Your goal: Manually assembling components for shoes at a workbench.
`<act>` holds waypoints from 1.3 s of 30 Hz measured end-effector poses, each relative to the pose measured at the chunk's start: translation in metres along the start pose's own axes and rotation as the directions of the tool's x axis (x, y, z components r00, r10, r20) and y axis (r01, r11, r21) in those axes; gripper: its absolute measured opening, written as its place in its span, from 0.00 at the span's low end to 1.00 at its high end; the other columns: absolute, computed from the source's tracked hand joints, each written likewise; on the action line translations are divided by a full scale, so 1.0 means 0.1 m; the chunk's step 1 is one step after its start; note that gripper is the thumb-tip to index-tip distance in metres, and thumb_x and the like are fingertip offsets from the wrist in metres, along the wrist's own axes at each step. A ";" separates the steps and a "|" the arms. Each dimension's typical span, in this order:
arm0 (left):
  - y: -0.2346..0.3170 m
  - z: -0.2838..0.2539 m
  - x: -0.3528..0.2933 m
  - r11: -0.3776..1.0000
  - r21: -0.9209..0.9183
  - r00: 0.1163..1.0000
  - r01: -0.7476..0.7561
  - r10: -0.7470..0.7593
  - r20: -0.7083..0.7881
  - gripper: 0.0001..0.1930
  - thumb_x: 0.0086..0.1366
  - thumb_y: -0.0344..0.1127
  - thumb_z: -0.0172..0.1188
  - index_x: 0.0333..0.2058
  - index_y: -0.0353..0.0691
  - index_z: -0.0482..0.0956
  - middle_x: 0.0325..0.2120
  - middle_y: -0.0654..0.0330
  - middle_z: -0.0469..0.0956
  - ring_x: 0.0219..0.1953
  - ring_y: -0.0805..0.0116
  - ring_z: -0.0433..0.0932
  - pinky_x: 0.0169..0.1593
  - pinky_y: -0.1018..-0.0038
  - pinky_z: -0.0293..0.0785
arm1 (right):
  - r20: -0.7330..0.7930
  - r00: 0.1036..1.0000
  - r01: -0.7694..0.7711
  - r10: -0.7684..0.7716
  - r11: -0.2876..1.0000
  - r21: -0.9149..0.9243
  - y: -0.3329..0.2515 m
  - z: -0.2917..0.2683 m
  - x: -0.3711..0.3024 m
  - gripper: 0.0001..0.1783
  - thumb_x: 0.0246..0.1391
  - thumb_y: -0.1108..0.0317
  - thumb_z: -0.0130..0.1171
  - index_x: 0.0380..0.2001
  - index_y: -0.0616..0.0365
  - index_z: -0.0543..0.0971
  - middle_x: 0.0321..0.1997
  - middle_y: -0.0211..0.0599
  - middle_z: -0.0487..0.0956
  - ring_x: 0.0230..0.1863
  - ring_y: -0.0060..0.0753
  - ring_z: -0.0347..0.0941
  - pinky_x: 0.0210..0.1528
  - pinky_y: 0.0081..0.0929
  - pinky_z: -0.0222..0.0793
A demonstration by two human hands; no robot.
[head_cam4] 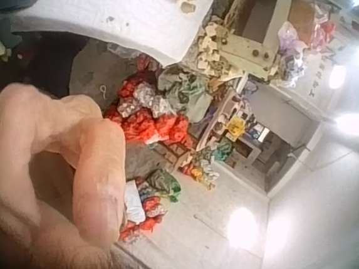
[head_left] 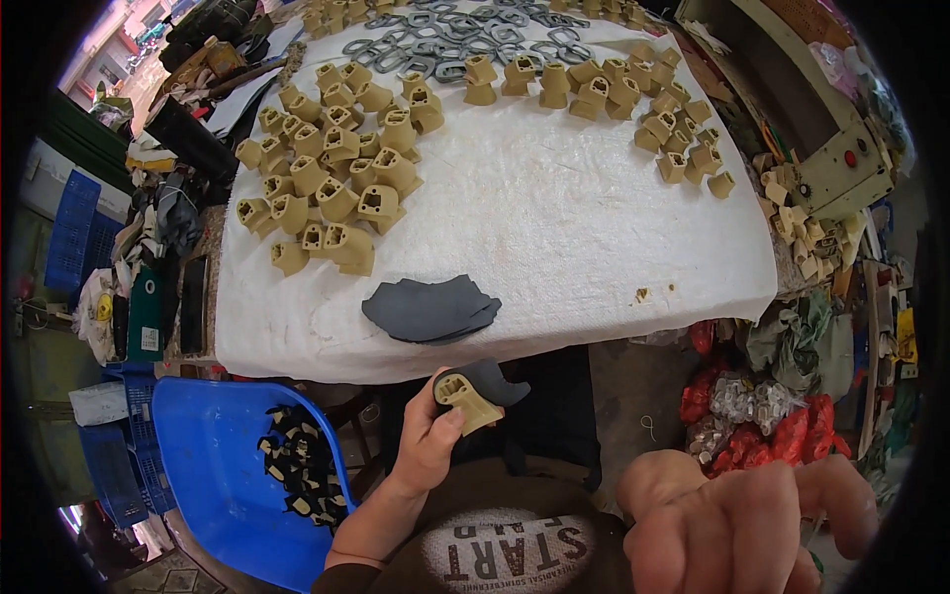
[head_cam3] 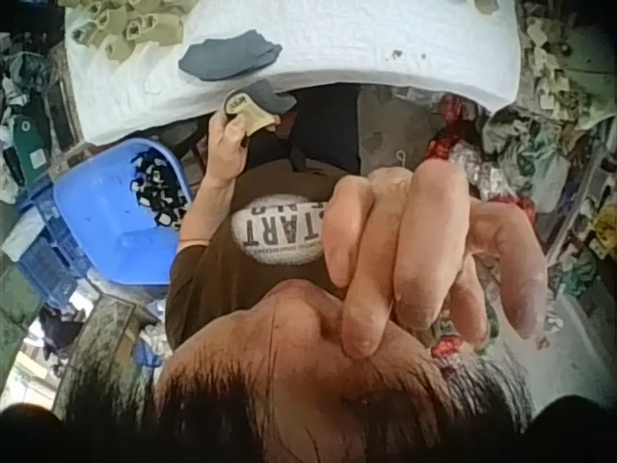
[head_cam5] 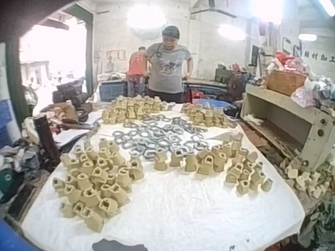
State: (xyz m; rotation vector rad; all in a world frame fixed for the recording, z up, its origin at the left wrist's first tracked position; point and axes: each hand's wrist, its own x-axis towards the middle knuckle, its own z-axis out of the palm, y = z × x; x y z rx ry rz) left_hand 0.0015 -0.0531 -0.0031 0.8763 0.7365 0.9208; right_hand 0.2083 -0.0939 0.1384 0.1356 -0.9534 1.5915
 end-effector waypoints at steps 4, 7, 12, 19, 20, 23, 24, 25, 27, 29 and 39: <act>0.00 -0.01 0.02 0.999 0.032 1.000 0.006 -0.005 -0.011 0.21 0.58 0.41 0.49 0.44 0.28 0.68 0.35 0.50 0.76 0.37 0.65 0.77 0.43 0.71 0.73 | -0.002 1.000 -0.016 0.016 1.000 0.007 0.02 0.04 0.00 0.24 0.61 0.62 0.48 0.60 0.31 0.58 0.43 0.38 0.73 0.32 0.32 0.78 0.37 0.33 0.69; -0.02 -0.01 0.04 0.997 0.071 0.999 -0.007 0.010 -0.049 0.25 0.57 0.44 0.49 0.44 0.26 0.69 0.34 0.46 0.77 0.35 0.60 0.77 0.40 0.68 0.74 | 0.009 0.999 -0.035 0.035 0.999 0.009 -0.12 0.03 -0.06 0.24 0.61 0.62 0.48 0.59 0.30 0.59 0.42 0.38 0.73 0.33 0.32 0.78 0.37 0.33 0.69; -0.01 0.01 0.04 0.997 0.076 0.998 -0.014 0.019 -0.067 0.25 0.57 0.44 0.49 0.44 0.25 0.69 0.34 0.46 0.77 0.35 0.60 0.77 0.40 0.68 0.73 | 0.011 0.997 -0.070 0.070 0.998 0.006 0.02 0.02 0.20 0.23 0.61 0.62 0.49 0.58 0.29 0.61 0.42 0.38 0.73 0.33 0.31 0.78 0.37 0.33 0.68; -0.02 -0.05 0.03 1.000 -0.010 0.999 -0.007 0.007 0.040 0.17 0.60 0.34 0.46 0.45 0.29 0.68 0.39 0.54 0.75 0.40 0.69 0.75 0.48 0.74 0.69 | 0.004 0.995 -0.099 0.099 0.995 0.001 0.01 0.07 0.25 0.22 0.61 0.61 0.50 0.57 0.28 0.63 0.42 0.37 0.73 0.34 0.31 0.79 0.37 0.33 0.68; -0.01 -0.05 0.03 1.000 -0.013 1.000 -0.004 0.004 0.030 0.17 0.60 0.34 0.46 0.45 0.29 0.68 0.39 0.54 0.75 0.40 0.69 0.75 0.48 0.74 0.69 | -0.019 0.998 -0.056 0.055 0.998 -0.018 0.03 0.08 0.21 0.22 0.61 0.62 0.50 0.57 0.27 0.63 0.42 0.38 0.73 0.35 0.32 0.79 0.39 0.35 0.68; -0.03 -0.07 0.03 1.000 -0.006 0.999 -0.004 0.004 0.034 0.17 0.59 0.33 0.46 0.45 0.29 0.68 0.39 0.55 0.75 0.41 0.70 0.75 0.48 0.74 0.69 | -0.087 0.993 0.073 -0.080 0.994 -0.087 0.08 0.09 0.07 0.23 0.61 0.65 0.48 0.58 0.25 0.63 0.42 0.39 0.73 0.36 0.33 0.78 0.44 0.40 0.69; -0.04 -0.07 0.03 1.000 -0.005 0.999 -0.006 0.006 0.032 0.17 0.59 0.33 0.46 0.45 0.29 0.68 0.39 0.55 0.75 0.41 0.70 0.75 0.48 0.74 0.69 | -0.107 0.986 0.114 -0.126 0.987 -0.111 0.09 0.09 0.05 0.24 0.61 0.66 0.48 0.58 0.25 0.62 0.42 0.39 0.73 0.36 0.33 0.78 0.46 0.41 0.69; -0.04 -0.06 0.03 1.000 -0.003 1.000 -0.003 0.003 0.030 0.17 0.59 0.33 0.46 0.45 0.29 0.68 0.38 0.55 0.75 0.41 0.70 0.75 0.48 0.75 0.69 | -0.108 0.986 0.116 -0.128 0.987 -0.110 0.09 0.10 0.11 0.24 0.61 0.66 0.48 0.58 0.25 0.62 0.42 0.39 0.73 0.36 0.33 0.78 0.46 0.41 0.69; -0.05 -0.06 0.02 1.000 0.003 1.000 0.001 -0.001 0.026 0.17 0.59 0.33 0.46 0.45 0.29 0.68 0.38 0.55 0.75 0.41 0.71 0.74 0.48 0.75 0.69 | -0.113 0.993 0.046 -0.042 0.999 0.029 0.08 0.12 0.29 0.25 0.61 0.66 0.48 0.58 0.23 0.62 0.43 0.41 0.72 0.37 0.36 0.78 0.45 0.42 0.70; -0.06 -0.07 0.02 1.000 0.019 1.000 -0.007 0.007 0.020 0.17 0.59 0.33 0.46 0.45 0.29 0.68 0.38 0.56 0.75 0.41 0.71 0.74 0.47 0.75 0.69 | -0.078 0.995 0.066 -0.064 0.998 0.022 0.08 0.11 0.29 0.26 0.61 0.65 0.48 0.59 0.23 0.61 0.43 0.41 0.72 0.37 0.37 0.78 0.45 0.43 0.70; -0.06 -0.10 -0.01 1.000 0.020 1.000 -0.004 0.004 0.003 0.18 0.59 0.34 0.46 0.46 0.28 0.68 0.38 0.55 0.75 0.40 0.71 0.74 0.47 0.75 0.70 | 0.138 0.983 0.113 -0.118 0.993 0.040 0.05 -0.13 0.09 0.31 0.59 0.62 0.51 0.61 0.19 0.56 0.48 0.42 0.71 0.42 0.43 0.76 0.46 0.47 0.69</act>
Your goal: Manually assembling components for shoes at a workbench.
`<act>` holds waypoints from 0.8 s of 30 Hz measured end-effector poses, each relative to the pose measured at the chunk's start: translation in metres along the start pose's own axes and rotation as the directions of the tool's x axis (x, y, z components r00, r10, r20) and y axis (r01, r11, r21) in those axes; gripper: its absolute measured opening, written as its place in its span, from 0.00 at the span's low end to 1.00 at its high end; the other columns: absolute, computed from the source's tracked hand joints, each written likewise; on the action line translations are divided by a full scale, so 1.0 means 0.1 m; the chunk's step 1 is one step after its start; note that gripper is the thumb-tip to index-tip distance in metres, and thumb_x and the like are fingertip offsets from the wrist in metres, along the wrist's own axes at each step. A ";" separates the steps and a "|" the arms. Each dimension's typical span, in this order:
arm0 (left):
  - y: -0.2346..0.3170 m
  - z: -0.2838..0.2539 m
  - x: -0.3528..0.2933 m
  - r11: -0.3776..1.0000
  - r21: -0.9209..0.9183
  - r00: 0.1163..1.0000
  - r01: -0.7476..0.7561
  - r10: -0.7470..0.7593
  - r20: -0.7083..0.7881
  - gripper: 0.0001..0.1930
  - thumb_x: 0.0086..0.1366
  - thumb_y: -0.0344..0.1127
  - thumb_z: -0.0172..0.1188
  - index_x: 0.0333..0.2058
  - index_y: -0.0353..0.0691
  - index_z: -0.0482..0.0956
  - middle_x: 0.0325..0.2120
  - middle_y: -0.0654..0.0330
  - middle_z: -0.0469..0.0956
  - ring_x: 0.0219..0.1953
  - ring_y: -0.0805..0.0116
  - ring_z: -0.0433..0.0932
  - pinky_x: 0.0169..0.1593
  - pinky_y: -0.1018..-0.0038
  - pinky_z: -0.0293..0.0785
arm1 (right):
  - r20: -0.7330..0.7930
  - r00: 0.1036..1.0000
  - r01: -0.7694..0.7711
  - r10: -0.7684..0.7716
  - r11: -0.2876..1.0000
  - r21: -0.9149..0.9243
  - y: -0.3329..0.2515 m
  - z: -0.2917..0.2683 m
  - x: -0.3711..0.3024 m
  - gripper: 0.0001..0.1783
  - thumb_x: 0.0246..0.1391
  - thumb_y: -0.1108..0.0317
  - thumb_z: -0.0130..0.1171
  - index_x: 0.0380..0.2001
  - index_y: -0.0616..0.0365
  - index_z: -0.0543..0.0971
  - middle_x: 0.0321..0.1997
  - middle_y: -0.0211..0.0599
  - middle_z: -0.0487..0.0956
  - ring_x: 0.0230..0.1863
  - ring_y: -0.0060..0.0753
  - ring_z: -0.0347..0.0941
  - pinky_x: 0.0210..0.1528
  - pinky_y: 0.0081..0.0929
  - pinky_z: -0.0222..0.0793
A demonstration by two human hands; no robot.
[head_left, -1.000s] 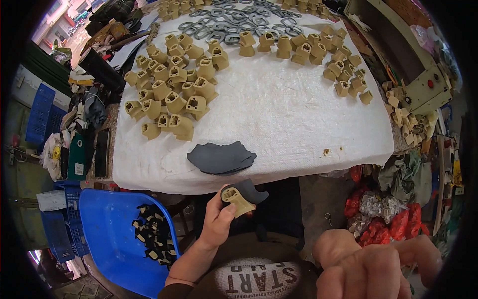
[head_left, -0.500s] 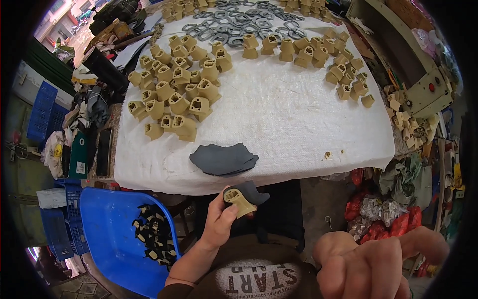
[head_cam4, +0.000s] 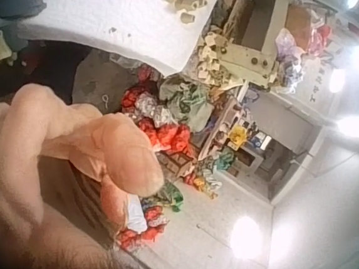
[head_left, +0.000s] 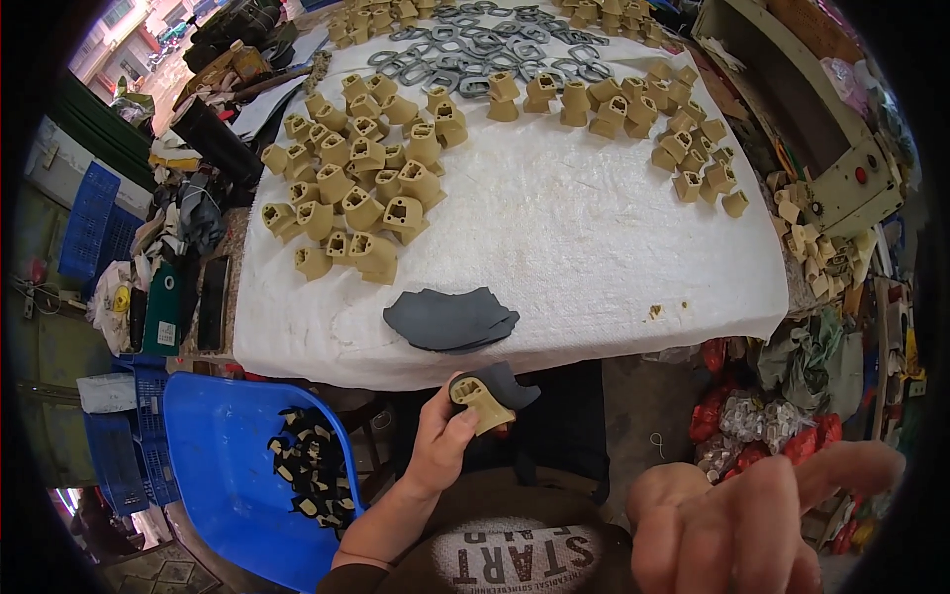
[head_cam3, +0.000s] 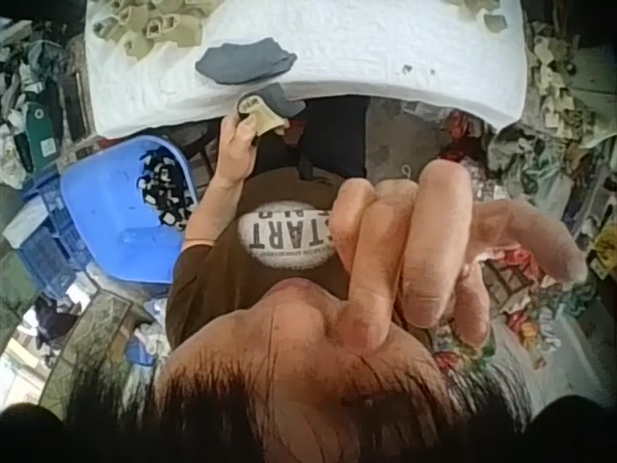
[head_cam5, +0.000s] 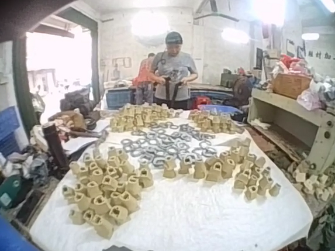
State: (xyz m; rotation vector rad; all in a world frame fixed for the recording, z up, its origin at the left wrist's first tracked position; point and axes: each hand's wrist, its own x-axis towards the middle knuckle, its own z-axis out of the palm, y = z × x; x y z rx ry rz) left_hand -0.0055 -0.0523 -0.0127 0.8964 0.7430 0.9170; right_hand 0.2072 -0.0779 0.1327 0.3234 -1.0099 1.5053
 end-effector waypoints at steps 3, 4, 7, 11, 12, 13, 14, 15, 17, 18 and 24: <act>0.01 0.06 0.03 0.999 -0.037 0.999 0.017 -0.015 0.051 0.18 0.59 0.33 0.46 0.46 0.28 0.68 0.39 0.55 0.75 0.40 0.71 0.74 0.48 0.75 0.70 | -0.004 0.994 -0.109 0.109 0.992 0.065 -0.10 0.08 0.10 0.31 0.59 0.60 0.52 0.62 0.19 0.54 0.48 0.41 0.71 0.41 0.42 0.76 0.50 0.48 0.65; -0.01 0.06 0.04 0.999 -0.035 0.999 0.010 -0.008 0.052 0.18 0.60 0.33 0.46 0.47 0.28 0.67 0.39 0.55 0.75 0.40 0.70 0.74 0.48 0.74 0.70 | 0.001 0.989 -0.147 0.147 0.985 0.094 -0.11 0.09 0.12 0.32 0.59 0.60 0.52 0.62 0.19 0.53 0.48 0.41 0.71 0.41 0.42 0.76 0.51 0.49 0.64; 0.03 0.07 0.03 1.000 -0.025 1.000 -0.008 0.008 0.022 0.18 0.61 0.34 0.45 0.47 0.29 0.67 0.38 0.55 0.75 0.39 0.70 0.75 0.47 0.74 0.70 | 0.016 0.973 -0.228 0.228 0.960 0.161 -0.05 0.08 0.12 0.32 0.59 0.59 0.52 0.63 0.19 0.52 0.48 0.41 0.72 0.40 0.42 0.76 0.54 0.50 0.62; 0.06 0.08 0.07 0.998 -0.050 0.998 -0.049 0.051 0.023 0.19 0.63 0.39 0.42 0.46 0.29 0.66 0.35 0.55 0.75 0.34 0.72 0.74 0.42 0.76 0.70 | -0.296 0.912 0.206 -0.284 0.941 -0.268 0.27 0.09 -0.03 0.19 0.61 0.55 0.44 0.49 0.54 0.62 0.31 0.52 0.72 0.29 0.41 0.72 0.36 0.35 0.66; 0.06 0.12 0.12 0.999 -0.018 0.997 -0.046 0.047 0.066 0.19 0.65 0.41 0.40 0.46 0.31 0.65 0.33 0.56 0.74 0.32 0.74 0.71 0.38 0.78 0.68 | -0.344 0.883 0.141 -0.320 0.879 -0.457 0.25 -0.03 -0.17 0.23 0.57 0.64 0.49 0.55 0.53 0.60 0.28 0.47 0.72 0.23 0.37 0.68 0.35 0.26 0.61; 0.09 0.08 0.06 0.998 -0.003 0.998 -0.067 0.067 0.011 0.19 0.65 0.41 0.40 0.46 0.31 0.65 0.33 0.56 0.74 0.32 0.74 0.71 0.38 0.78 0.68 | -0.355 0.922 -0.133 -0.156 0.733 -0.667 0.26 -0.29 -0.23 0.31 0.51 0.72 0.53 0.59 0.55 0.58 0.31 0.44 0.71 0.27 0.34 0.67 0.41 0.28 0.60; 0.08 0.07 0.05 0.997 0.038 0.998 -0.060 0.061 -0.035 0.21 0.64 0.44 0.41 0.46 0.30 0.66 0.32 0.54 0.74 0.31 0.71 0.72 0.36 0.76 0.68 | -0.415 0.895 -0.278 -0.162 0.524 -0.805 0.40 -0.50 -0.35 0.33 0.46 0.78 0.55 0.58 0.60 0.60 0.37 0.43 0.71 0.36 0.32 0.67 0.45 0.29 0.60; 0.08 0.08 0.06 0.997 0.069 0.997 -0.046 0.051 -0.061 0.24 0.63 0.47 0.42 0.45 0.30 0.67 0.31 0.51 0.74 0.31 0.68 0.72 0.35 0.74 0.68 | -0.460 0.885 -0.407 -0.075 0.357 -0.841 0.46 -0.68 -0.44 0.31 0.45 0.75 0.58 0.55 0.63 0.64 0.44 0.40 0.71 0.45 0.30 0.65 0.50 0.27 0.58; 0.09 0.08 0.08 0.996 0.076 0.999 -0.041 0.042 -0.017 0.25 0.63 0.47 0.42 0.49 0.30 0.65 0.32 0.51 0.74 0.31 0.69 0.72 0.35 0.75 0.68 | -0.700 0.709 -0.635 0.082 0.505 -0.585 0.65 -0.79 -0.64 0.30 0.46 0.70 0.61 0.55 0.61 0.66 0.48 0.36 0.71 0.48 0.27 0.64 0.52 0.26 0.56; 0.11 0.11 0.08 0.995 0.082 0.998 -0.057 0.056 0.011 0.23 0.64 0.43 0.42 0.51 0.31 0.62 0.35 0.55 0.73 0.33 0.72 0.70 0.38 0.78 0.67 | -0.706 0.702 -0.649 0.093 0.493 -0.580 0.72 -0.80 -0.72 0.28 0.48 0.70 0.60 0.53 0.61 0.67 0.47 0.36 0.71 0.46 0.26 0.65 0.49 0.24 0.59; 0.21 0.23 0.09 0.968 0.223 0.993 -0.112 0.101 0.062 0.24 0.64 0.39 0.45 0.56 0.33 0.58 0.40 0.59 0.70 0.39 0.76 0.67 0.44 0.78 0.65 | -0.676 0.727 -0.649 0.118 0.436 -0.623 0.84 -0.72 -0.73 0.10 0.54 0.74 0.54 0.40 0.64 0.73 0.37 0.36 0.71 0.33 0.25 0.67 0.33 0.17 0.63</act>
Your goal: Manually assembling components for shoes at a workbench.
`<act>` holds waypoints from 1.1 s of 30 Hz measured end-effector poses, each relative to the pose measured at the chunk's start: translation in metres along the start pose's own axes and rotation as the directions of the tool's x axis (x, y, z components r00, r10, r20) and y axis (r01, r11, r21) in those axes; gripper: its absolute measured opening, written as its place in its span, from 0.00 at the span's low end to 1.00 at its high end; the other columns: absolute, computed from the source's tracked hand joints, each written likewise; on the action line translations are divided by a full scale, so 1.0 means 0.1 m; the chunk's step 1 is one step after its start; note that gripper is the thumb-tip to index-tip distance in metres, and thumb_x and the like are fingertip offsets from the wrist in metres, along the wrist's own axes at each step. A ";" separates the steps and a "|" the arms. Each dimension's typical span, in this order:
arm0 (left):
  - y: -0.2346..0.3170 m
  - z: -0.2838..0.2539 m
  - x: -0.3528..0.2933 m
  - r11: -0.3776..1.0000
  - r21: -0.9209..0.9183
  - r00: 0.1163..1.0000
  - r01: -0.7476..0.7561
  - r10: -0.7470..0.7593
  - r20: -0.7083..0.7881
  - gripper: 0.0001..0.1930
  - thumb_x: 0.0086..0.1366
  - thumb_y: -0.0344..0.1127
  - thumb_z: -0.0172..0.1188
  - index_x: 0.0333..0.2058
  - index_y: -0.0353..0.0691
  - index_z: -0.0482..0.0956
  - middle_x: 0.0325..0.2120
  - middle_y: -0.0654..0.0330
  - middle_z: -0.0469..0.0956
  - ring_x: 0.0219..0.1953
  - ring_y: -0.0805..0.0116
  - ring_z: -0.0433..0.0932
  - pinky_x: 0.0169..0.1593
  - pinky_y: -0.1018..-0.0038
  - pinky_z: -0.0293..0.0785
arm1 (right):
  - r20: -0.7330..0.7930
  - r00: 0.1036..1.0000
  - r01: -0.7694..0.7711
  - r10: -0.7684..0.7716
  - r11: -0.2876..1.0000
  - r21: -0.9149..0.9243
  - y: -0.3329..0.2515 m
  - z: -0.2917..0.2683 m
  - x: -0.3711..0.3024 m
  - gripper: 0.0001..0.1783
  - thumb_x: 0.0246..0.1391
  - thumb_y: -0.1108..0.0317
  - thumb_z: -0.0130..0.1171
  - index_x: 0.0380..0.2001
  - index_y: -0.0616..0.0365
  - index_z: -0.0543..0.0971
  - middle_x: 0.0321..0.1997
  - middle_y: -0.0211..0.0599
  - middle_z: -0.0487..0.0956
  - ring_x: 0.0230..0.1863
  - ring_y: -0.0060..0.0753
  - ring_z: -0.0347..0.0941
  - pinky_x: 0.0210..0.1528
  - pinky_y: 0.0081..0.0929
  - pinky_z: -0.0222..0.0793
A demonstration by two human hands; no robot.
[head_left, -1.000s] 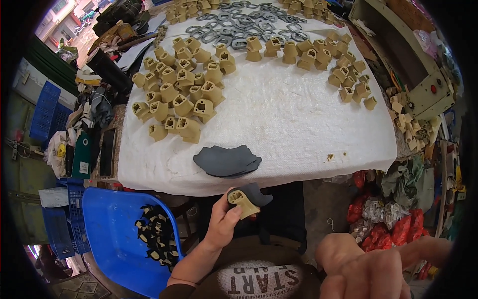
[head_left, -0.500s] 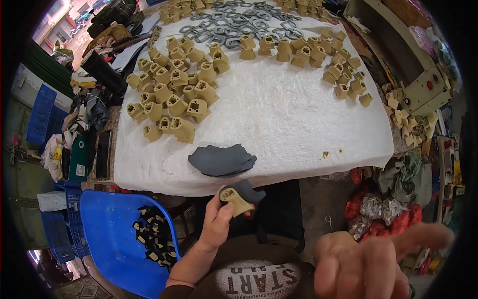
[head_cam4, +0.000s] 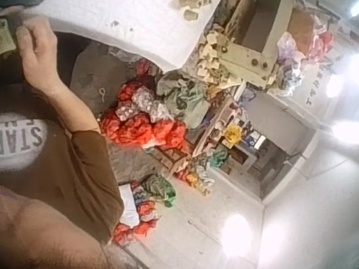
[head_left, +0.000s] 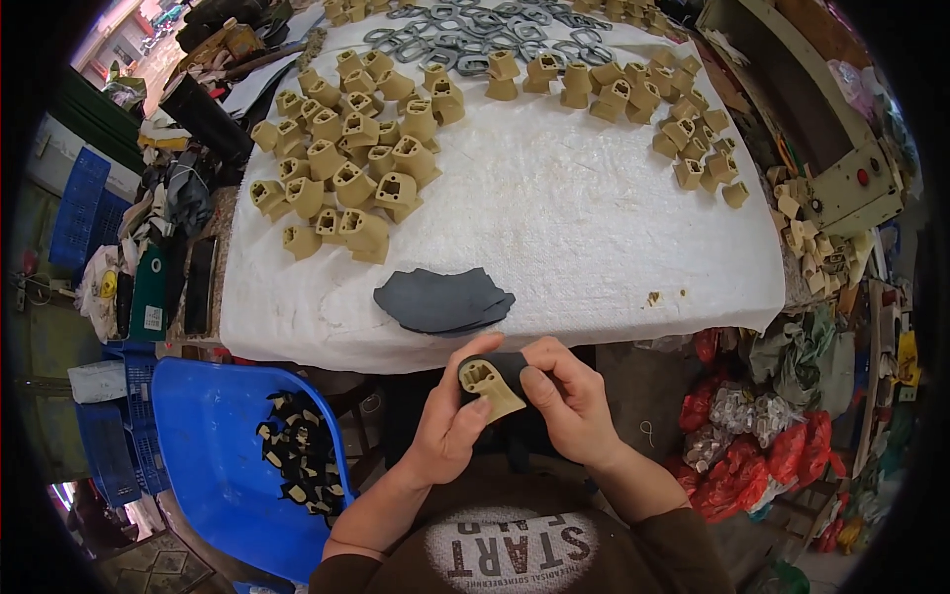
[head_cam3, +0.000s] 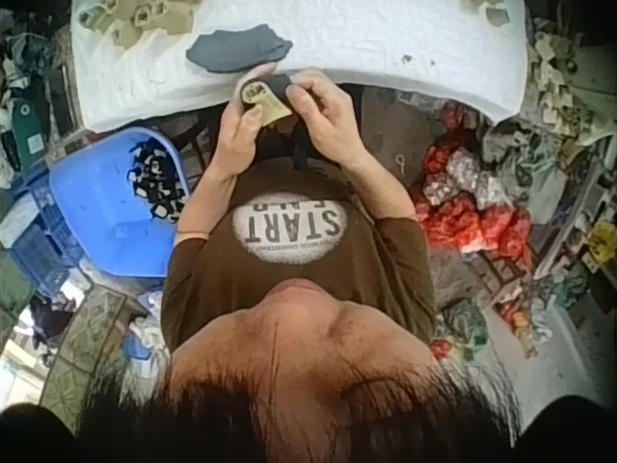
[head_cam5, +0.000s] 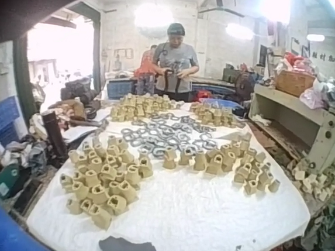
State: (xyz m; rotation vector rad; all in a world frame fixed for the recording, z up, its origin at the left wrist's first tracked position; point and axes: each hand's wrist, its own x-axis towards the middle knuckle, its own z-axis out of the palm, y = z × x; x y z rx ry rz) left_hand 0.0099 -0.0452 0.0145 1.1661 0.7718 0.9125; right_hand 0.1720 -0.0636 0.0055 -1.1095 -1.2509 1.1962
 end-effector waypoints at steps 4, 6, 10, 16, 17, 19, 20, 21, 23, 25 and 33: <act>-0.16 0.02 -0.03 0.995 0.074 0.997 -0.072 0.074 -0.026 0.18 0.63 0.38 0.47 0.48 0.34 0.62 0.36 0.60 0.69 0.37 0.76 0.66 0.44 0.78 0.65 | -0.028 0.986 0.163 -0.167 0.981 -0.109 0.00 0.05 0.00 0.03 0.55 0.76 0.52 0.31 0.65 0.74 0.30 0.39 0.73 0.29 0.30 0.69 0.32 0.21 0.65; -0.15 0.07 -0.02 0.993 0.080 0.995 -0.085 0.089 -0.052 0.16 0.63 0.37 0.48 0.46 0.34 0.62 0.35 0.61 0.68 0.36 0.77 0.65 0.42 0.78 0.65 | -0.041 0.977 0.201 -0.207 0.972 -0.124 -0.01 0.04 0.00 0.03 0.55 0.76 0.52 0.31 0.65 0.74 0.31 0.40 0.74 0.30 0.31 0.69 0.33 0.23 0.65; -0.16 0.07 0.00 0.987 0.126 0.990 -0.096 0.107 -0.088 0.14 0.63 0.36 0.47 0.44 0.35 0.63 0.32 0.62 0.68 0.33 0.78 0.65 0.39 0.79 0.65 | -0.016 0.974 0.225 -0.228 0.969 -0.099 -0.02 0.03 0.02 0.04 0.54 0.76 0.53 0.32 0.65 0.74 0.33 0.43 0.75 0.34 0.36 0.72 0.35 0.26 0.67; -0.17 0.10 0.03 0.978 0.170 0.977 -0.117 0.144 -0.158 0.14 0.63 0.37 0.46 0.44 0.34 0.62 0.31 0.61 0.68 0.33 0.76 0.66 0.38 0.78 0.66 | 0.007 0.961 0.274 -0.278 0.943 -0.189 -0.02 0.06 0.02 0.08 0.52 0.78 0.54 0.37 0.66 0.74 0.37 0.45 0.75 0.37 0.41 0.73 0.39 0.30 0.68; -0.19 0.10 0.04 0.979 0.170 0.977 -0.116 0.143 -0.156 0.14 0.63 0.37 0.46 0.44 0.34 0.62 0.31 0.61 0.68 0.33 0.76 0.66 0.38 0.78 0.66 | 0.017 0.945 0.320 -0.327 0.911 -0.259 -0.02 0.07 0.02 0.11 0.50 0.79 0.54 0.40 0.66 0.74 0.38 0.46 0.74 0.38 0.43 0.72 0.41 0.31 0.68; -0.23 0.09 0.06 0.939 0.284 0.954 -0.192 0.246 -0.170 0.15 0.64 0.38 0.46 0.45 0.34 0.61 0.32 0.59 0.67 0.34 0.75 0.66 0.39 0.78 0.66 | 0.032 0.921 0.375 -0.389 0.856 -0.355 0.02 0.12 -0.01 0.16 0.47 0.80 0.54 0.43 0.66 0.73 0.41 0.47 0.73 0.39 0.44 0.71 0.41 0.32 0.67; -0.22 0.09 0.06 0.939 0.285 0.955 -0.192 0.246 -0.169 0.15 0.64 0.38 0.46 0.45 0.34 0.61 0.32 0.59 0.67 0.34 0.75 0.66 0.39 0.78 0.66 | 0.056 0.892 0.424 -0.448 0.788 -0.446 0.03 0.14 -0.03 0.21 0.44 0.81 0.55 0.46 0.67 0.71 0.45 0.48 0.72 0.40 0.46 0.71 0.42 0.33 0.67; -0.22 0.09 0.06 0.933 0.304 0.953 -0.193 0.252 -0.170 0.16 0.65 0.39 0.45 0.45 0.34 0.60 0.33 0.59 0.67 0.34 0.74 0.66 0.40 0.78 0.66 | 0.054 0.892 0.423 -0.448 0.789 -0.446 0.02 0.17 -0.05 0.21 0.44 0.81 0.55 0.46 0.67 0.71 0.45 0.48 0.72 0.40 0.46 0.71 0.42 0.33 0.67; -0.20 0.07 0.06 0.926 0.324 0.951 -0.193 0.258 -0.172 0.16 0.66 0.39 0.45 0.45 0.33 0.60 0.34 0.58 0.67 0.34 0.73 0.66 0.40 0.77 0.66 | 0.118 0.896 0.410 -0.429 0.694 -0.592 0.01 0.20 -0.09 0.28 0.40 0.82 0.55 0.50 0.68 0.69 0.50 0.51 0.68 0.43 0.47 0.68 0.43 0.33 0.66; -0.15 0.08 0.06 0.971 0.233 0.980 -0.058 0.100 -0.171 0.17 0.68 0.41 0.44 0.45 0.33 0.59 0.36 0.58 0.66 0.35 0.73 0.66 0.41 0.76 0.65 | 0.158 0.886 0.432 -0.436 0.652 -0.623 0.04 0.17 -0.09 0.29 0.39 0.82 0.56 0.51 0.68 0.69 0.51 0.52 0.66 0.44 0.47 0.67 0.42 0.33 0.66; -0.20 0.00 0.05 0.991 0.118 0.996 -0.064 0.071 -0.054 0.28 0.67 0.52 0.41 0.55 0.35 0.55 0.35 0.60 0.67 0.34 0.75 0.66 0.41 0.79 0.65 | 0.207 0.950 0.301 -0.236 0.870 -0.389 -0.20 -0.22 0.03 0.23 0.43 0.77 0.55 0.47 0.59 0.73 0.41 0.42 0.75 0.40 0.42 0.71 0.44 0.33 0.66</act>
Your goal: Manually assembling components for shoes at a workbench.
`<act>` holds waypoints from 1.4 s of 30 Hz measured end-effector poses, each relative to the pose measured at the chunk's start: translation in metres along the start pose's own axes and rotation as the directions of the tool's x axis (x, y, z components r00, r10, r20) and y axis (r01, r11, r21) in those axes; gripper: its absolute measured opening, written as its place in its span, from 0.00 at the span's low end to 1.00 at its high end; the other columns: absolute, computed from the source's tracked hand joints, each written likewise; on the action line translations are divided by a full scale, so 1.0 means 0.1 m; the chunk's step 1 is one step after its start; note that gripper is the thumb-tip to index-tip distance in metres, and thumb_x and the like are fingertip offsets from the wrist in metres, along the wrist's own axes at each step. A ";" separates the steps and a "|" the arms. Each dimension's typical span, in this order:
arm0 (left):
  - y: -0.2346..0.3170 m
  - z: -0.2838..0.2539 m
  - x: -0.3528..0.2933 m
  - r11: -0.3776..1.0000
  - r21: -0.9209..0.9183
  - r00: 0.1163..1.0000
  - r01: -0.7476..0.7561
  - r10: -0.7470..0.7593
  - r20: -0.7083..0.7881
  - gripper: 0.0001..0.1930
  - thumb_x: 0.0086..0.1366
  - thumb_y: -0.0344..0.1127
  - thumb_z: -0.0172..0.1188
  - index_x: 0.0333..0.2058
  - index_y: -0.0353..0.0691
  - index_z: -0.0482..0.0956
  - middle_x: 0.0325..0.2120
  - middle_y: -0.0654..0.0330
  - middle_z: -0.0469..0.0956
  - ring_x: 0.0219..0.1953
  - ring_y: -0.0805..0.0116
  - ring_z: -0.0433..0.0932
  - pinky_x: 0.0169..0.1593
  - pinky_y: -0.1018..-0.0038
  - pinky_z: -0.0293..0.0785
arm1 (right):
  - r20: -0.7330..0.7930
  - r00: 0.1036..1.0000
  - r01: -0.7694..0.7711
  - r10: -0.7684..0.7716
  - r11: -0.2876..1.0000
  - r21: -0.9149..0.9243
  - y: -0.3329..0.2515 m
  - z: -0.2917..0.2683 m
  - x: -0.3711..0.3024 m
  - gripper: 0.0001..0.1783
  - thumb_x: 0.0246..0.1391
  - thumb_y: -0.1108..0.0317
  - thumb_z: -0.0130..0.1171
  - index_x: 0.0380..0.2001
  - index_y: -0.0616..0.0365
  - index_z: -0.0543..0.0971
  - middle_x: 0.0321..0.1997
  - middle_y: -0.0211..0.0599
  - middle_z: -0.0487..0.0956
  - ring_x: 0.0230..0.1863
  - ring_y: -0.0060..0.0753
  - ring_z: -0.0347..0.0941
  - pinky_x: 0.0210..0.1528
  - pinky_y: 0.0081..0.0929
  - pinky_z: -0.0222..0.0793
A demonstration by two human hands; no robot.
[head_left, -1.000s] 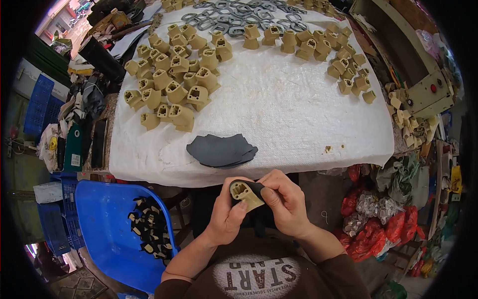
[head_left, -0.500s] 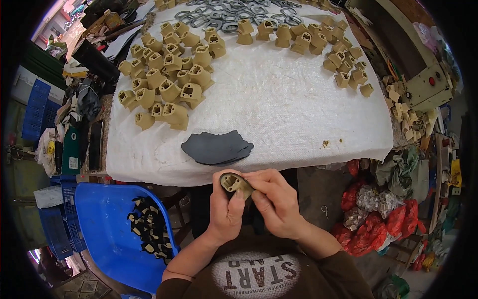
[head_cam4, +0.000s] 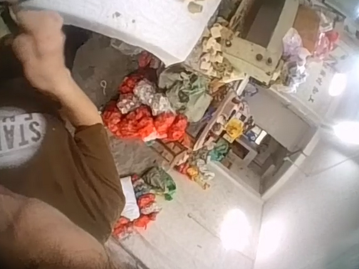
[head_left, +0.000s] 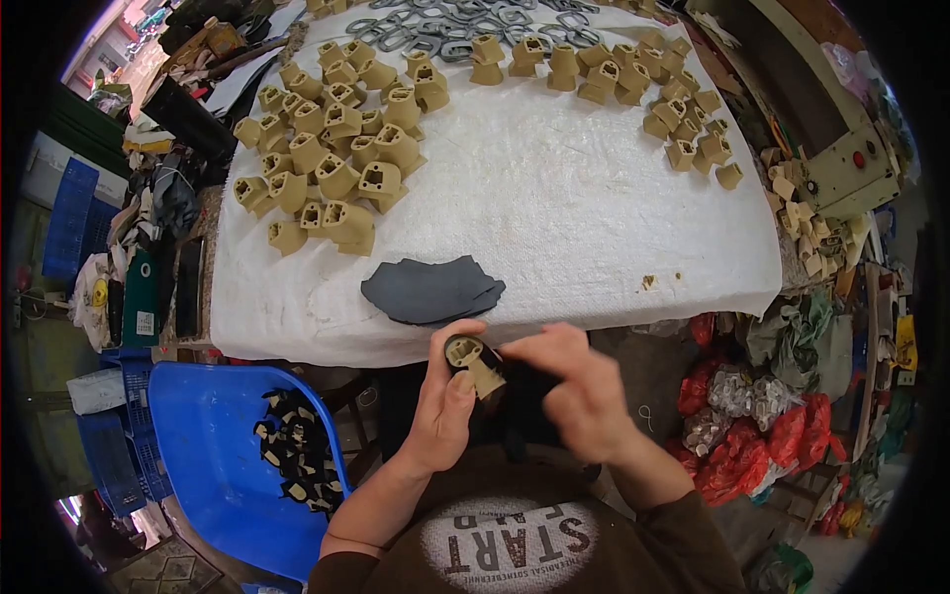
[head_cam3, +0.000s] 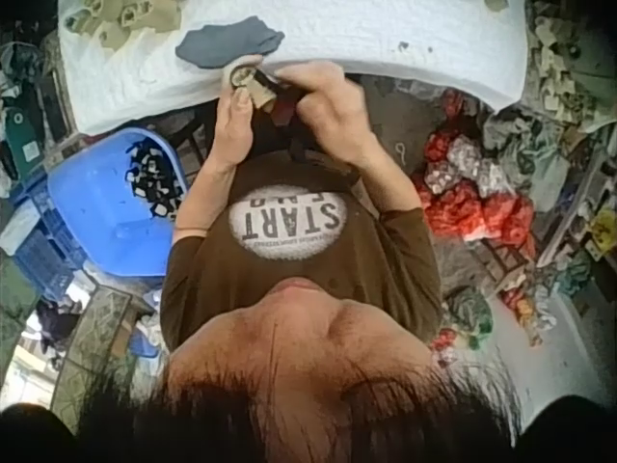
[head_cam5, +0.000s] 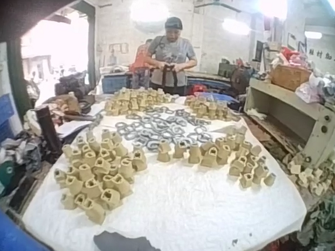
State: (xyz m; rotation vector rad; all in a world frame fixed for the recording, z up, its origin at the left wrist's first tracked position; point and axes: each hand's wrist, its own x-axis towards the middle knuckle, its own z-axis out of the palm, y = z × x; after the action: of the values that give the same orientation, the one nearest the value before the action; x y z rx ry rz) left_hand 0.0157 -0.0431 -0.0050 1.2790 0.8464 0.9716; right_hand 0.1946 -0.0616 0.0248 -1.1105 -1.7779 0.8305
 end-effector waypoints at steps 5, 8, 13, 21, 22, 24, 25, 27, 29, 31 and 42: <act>0.08 0.08 0.02 0.992 -0.093 0.984 0.088 -0.072 0.161 0.39 0.64 0.60 0.41 0.61 0.32 0.49 0.40 0.57 0.70 0.36 0.73 0.70 0.43 0.78 0.66 | 0.153 0.951 -0.308 0.268 0.827 0.470 0.24 -0.07 0.12 0.27 0.46 0.72 0.62 0.51 0.62 0.69 0.42 0.40 0.78 0.47 0.32 0.73 0.53 0.30 0.64; 0.08 0.09 0.01 0.983 -0.158 0.962 0.090 -0.045 0.268 0.34 0.67 0.50 0.40 0.61 0.29 0.47 0.50 0.51 0.64 0.48 0.68 0.65 0.53 0.73 0.61 | 0.295 0.937 -0.334 0.187 0.724 0.604 0.27 -0.09 0.13 0.35 0.39 0.73 0.67 0.54 0.60 0.68 0.41 0.39 0.78 0.45 0.31 0.73 0.52 0.29 0.65; 0.04 0.10 0.01 0.996 -0.017 0.971 0.090 -0.084 0.224 0.37 0.64 0.54 0.40 0.60 0.29 0.49 0.52 0.51 0.63 0.49 0.66 0.66 0.53 0.72 0.61 | 0.299 0.946 -0.227 0.121 0.908 0.351 0.24 -0.08 0.12 0.38 0.40 0.74 0.66 0.57 0.60 0.65 0.40 0.38 0.78 0.43 0.30 0.73 0.51 0.28 0.65; 0.00 0.08 0.04 0.791 -0.533 0.954 0.299 -0.232 0.190 0.28 0.69 0.52 0.33 0.61 0.40 0.52 0.28 0.57 0.71 0.23 0.73 0.64 0.29 0.76 0.63 | -0.007 1.000 -0.012 0.015 0.949 0.315 0.42 0.04 -0.01 0.26 0.49 0.73 0.57 0.54 0.56 0.69 0.47 0.38 0.72 0.48 0.35 0.65 0.49 0.29 0.64; 0.00 0.09 0.05 0.792 -0.535 0.956 0.294 -0.230 0.184 0.28 0.69 0.52 0.33 0.61 0.40 0.52 0.28 0.57 0.71 0.23 0.73 0.64 0.29 0.76 0.63 | -0.042 0.994 0.106 -0.099 0.973 0.206 0.43 0.01 -0.01 0.23 0.50 0.73 0.56 0.52 0.55 0.71 0.51 0.39 0.69 0.52 0.36 0.62 0.51 0.31 0.63; -0.01 0.10 0.06 0.620 -0.678 0.919 0.395 -0.274 0.285 0.27 0.70 0.51 0.31 0.60 0.40 0.53 0.30 0.58 0.71 0.24 0.72 0.66 0.30 0.76 0.64 | 0.002 0.995 0.096 -0.099 0.967 0.236 0.41 0.03 -0.01 0.21 0.49 0.74 0.56 0.50 0.55 0.72 0.51 0.40 0.67 0.52 0.38 0.61 0.53 0.33 0.60; -0.01 0.11 0.05 0.621 -0.679 0.920 0.391 -0.272 0.281 0.27 0.70 0.51 0.31 0.60 0.40 0.53 0.30 0.58 0.71 0.24 0.72 0.66 0.30 0.76 0.64 | 0.040 0.995 0.081 -0.095 0.961 0.264 0.40 0.06 -0.02 0.19 0.48 0.74 0.57 0.47 0.55 0.74 0.52 0.41 0.66 0.53 0.40 0.60 0.55 0.35 0.58; -0.02 0.14 0.03 0.512 -0.713 0.869 0.479 -0.394 0.301 0.28 0.69 0.56 0.28 0.54 0.41 0.61 0.31 0.59 0.72 0.25 0.70 0.67 0.30 0.74 0.63 | 0.042 0.996 0.061 -0.079 0.942 0.330 0.34 0.11 -0.01 0.15 0.47 0.75 0.59 0.41 0.54 0.75 0.50 0.41 0.63 0.51 0.42 0.59 0.57 0.36 0.54; 0.02 0.20 0.04 0.423 -0.720 0.795 0.550 -0.528 0.298 0.28 0.68 0.58 0.26 0.45 0.42 0.68 0.30 0.60 0.72 0.26 0.69 0.66 0.30 0.72 0.62 | 0.018 0.990 0.135 -0.140 0.979 0.152 0.32 0.10 0.01 0.14 0.47 0.75 0.59 0.40 0.55 0.75 0.48 0.41 0.63 0.49 0.41 0.59 0.56 0.35 0.55; 0.09 0.25 0.07 0.402 -0.718 0.773 0.568 -0.560 0.298 0.26 0.69 0.56 0.27 0.45 0.43 0.67 0.30 0.61 0.71 0.26 0.70 0.67 0.30 0.73 0.63 | 0.003 0.979 0.204 -0.204 0.978 -0.035 0.32 0.11 0.02 0.13 0.47 0.75 0.59 0.39 0.56 0.75 0.47 0.41 0.63 0.47 0.41 0.59 0.54 0.34 0.55; 0.04 0.25 0.03 0.403 -0.694 0.736 0.596 -0.619 0.273 0.20 0.71 0.51 0.33 0.41 0.42 0.67 0.30 0.63 0.70 0.27 0.72 0.67 0.32 0.73 0.66 | -0.089 0.974 0.192 -0.211 0.964 -0.184 0.21 0.16 0.03 0.05 0.46 0.73 0.59 0.28 0.59 0.75 0.41 0.40 0.64 0.42 0.40 0.61 0.48 0.32 0.55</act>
State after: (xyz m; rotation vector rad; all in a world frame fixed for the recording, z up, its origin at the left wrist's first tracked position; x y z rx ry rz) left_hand 0.0397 -0.0499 0.0017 0.1548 0.7170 0.5974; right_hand 0.1864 -0.0523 0.0010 -1.0425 -1.8627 0.4915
